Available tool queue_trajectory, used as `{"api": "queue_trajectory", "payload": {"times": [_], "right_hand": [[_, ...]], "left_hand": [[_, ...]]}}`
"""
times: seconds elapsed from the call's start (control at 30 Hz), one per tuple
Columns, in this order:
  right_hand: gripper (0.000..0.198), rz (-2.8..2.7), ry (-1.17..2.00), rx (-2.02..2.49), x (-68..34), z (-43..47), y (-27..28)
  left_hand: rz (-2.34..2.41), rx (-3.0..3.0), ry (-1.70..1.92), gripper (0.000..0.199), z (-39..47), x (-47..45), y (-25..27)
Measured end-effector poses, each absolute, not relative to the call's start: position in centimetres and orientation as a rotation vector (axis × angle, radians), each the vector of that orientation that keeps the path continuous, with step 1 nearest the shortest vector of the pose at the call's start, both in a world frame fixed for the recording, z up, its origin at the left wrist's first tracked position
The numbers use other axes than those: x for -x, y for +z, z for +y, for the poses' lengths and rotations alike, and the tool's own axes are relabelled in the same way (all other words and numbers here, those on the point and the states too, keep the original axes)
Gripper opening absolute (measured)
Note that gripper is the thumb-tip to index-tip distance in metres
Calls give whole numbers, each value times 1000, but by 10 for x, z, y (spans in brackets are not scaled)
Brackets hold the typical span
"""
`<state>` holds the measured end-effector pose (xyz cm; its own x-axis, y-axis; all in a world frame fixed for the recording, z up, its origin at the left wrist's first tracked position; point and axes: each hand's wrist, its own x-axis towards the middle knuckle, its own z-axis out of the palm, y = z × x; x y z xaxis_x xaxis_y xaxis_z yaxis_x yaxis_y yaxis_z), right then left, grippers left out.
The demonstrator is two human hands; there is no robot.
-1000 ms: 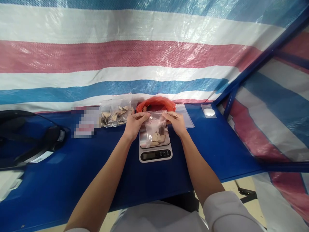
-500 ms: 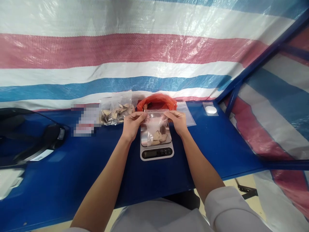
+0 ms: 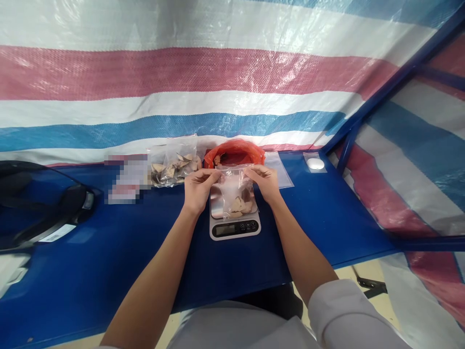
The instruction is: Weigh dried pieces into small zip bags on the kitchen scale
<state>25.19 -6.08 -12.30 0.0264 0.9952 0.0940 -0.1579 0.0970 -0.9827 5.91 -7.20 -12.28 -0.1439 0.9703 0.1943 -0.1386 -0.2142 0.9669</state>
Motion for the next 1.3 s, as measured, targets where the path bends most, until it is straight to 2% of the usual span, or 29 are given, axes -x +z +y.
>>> {"api": "queue_trajectory", "payload": {"times": [0.23, 0.67, 1.07, 1.3], "right_hand": [[33, -1128, 1195, 977, -252, -62, -122], [30, -1171, 1132, 945, -250, -62, -127], [34, -1119, 1171, 916, -249, -60, -126], [27, -1160, 1147, 966, -248, -64, -124]], "left_hand": [[1088, -1148, 1518, 25, -72, -62, -121], [1038, -1292, 1530, 17, -69, -63, -117], [1088, -1265, 1436, 26, -62, -68, -114], [1038, -1278, 1452, 27, -66, -69, -113]]}}
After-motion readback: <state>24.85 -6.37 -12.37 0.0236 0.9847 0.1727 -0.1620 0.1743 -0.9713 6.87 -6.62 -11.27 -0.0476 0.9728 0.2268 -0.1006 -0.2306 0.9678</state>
